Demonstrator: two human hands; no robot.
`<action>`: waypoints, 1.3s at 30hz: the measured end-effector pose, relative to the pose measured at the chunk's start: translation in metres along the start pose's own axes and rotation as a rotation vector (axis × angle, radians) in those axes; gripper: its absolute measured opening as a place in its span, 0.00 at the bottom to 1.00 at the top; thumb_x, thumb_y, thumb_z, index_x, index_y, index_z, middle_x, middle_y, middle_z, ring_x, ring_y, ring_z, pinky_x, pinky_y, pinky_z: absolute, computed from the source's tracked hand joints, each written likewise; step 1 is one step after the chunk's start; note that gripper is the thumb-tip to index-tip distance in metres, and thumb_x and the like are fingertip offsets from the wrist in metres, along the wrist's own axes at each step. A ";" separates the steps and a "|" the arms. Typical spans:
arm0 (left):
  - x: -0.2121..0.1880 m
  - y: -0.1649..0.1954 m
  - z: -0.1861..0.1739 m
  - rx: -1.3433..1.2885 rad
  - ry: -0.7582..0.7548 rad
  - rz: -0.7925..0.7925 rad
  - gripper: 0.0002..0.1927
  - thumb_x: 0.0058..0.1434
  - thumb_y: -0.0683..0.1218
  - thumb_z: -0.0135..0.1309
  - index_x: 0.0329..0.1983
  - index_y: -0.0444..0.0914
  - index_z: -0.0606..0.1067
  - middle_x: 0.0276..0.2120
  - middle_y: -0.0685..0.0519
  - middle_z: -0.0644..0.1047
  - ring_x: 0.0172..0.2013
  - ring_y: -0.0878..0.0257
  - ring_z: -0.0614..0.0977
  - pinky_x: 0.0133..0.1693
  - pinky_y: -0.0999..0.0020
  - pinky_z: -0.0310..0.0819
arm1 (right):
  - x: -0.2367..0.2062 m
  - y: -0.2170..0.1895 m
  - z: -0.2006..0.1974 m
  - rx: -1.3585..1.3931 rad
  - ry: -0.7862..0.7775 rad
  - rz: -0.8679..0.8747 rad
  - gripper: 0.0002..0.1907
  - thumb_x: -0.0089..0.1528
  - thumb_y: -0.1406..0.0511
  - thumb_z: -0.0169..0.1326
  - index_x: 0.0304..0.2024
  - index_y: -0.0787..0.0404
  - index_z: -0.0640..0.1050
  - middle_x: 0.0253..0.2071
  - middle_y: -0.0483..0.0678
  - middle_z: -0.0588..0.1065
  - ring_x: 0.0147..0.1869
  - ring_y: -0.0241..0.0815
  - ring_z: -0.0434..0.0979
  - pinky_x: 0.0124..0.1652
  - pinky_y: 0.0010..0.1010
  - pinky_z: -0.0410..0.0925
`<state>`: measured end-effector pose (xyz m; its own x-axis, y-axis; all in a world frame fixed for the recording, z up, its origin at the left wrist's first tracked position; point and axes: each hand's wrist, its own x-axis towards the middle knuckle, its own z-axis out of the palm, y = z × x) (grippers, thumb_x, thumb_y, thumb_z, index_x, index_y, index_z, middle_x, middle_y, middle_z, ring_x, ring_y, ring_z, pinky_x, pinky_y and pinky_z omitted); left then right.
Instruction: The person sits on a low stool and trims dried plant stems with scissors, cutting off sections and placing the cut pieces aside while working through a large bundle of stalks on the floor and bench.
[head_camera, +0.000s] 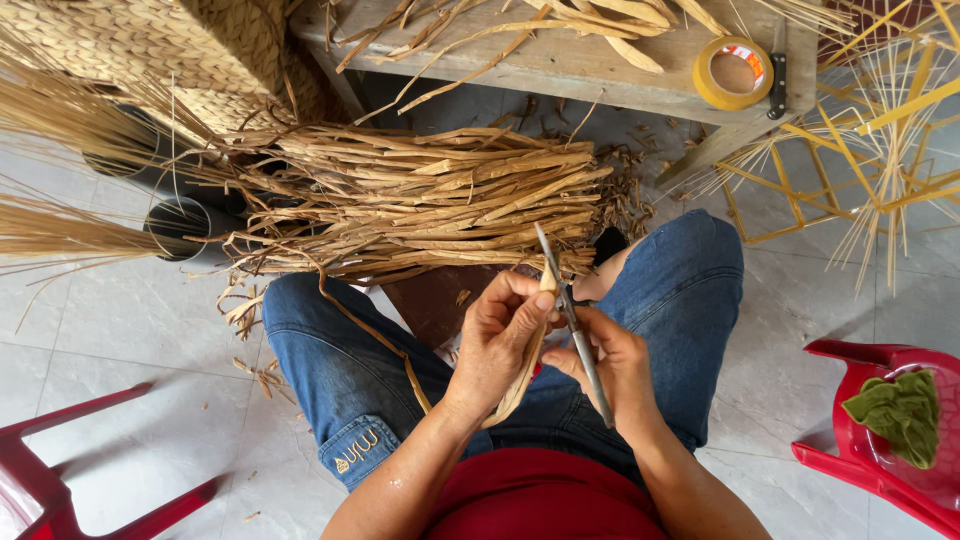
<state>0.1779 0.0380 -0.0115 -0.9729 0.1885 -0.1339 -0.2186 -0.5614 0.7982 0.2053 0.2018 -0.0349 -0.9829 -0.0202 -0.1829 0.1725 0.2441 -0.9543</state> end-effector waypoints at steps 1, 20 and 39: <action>0.000 0.000 0.003 -0.006 -0.024 0.012 0.06 0.72 0.42 0.53 0.45 0.34 0.73 0.36 0.52 0.78 0.37 0.70 0.78 0.42 0.76 0.75 | 0.000 0.001 -0.001 -0.026 0.012 0.097 0.23 0.52 0.67 0.69 0.51 0.61 0.81 0.21 0.43 0.72 0.21 0.32 0.68 0.22 0.26 0.62; -0.038 -0.023 0.020 0.478 -0.550 -0.501 0.29 0.64 0.59 0.56 0.63 0.40 0.73 0.38 0.48 0.81 0.30 0.62 0.82 0.28 0.73 0.76 | 0.010 0.011 -0.094 0.989 0.299 -0.293 0.15 0.69 0.72 0.55 0.58 0.59 0.72 0.41 0.54 0.77 0.38 0.40 0.76 0.40 0.30 0.72; 0.001 0.005 -0.070 0.411 0.129 0.041 0.26 0.76 0.58 0.36 0.56 0.36 0.76 0.16 0.59 0.70 0.17 0.74 0.66 0.22 0.77 0.58 | -0.039 0.102 -0.207 -0.267 0.870 -0.219 0.26 0.65 0.74 0.63 0.63 0.66 0.69 0.48 0.48 0.73 0.45 0.35 0.72 0.43 0.23 0.68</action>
<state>0.1705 -0.0208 -0.0488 -0.9873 0.0555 -0.1488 -0.1569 -0.1941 0.9683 0.2476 0.4286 -0.0758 -0.7125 0.6146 0.3387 0.0635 0.5372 -0.8411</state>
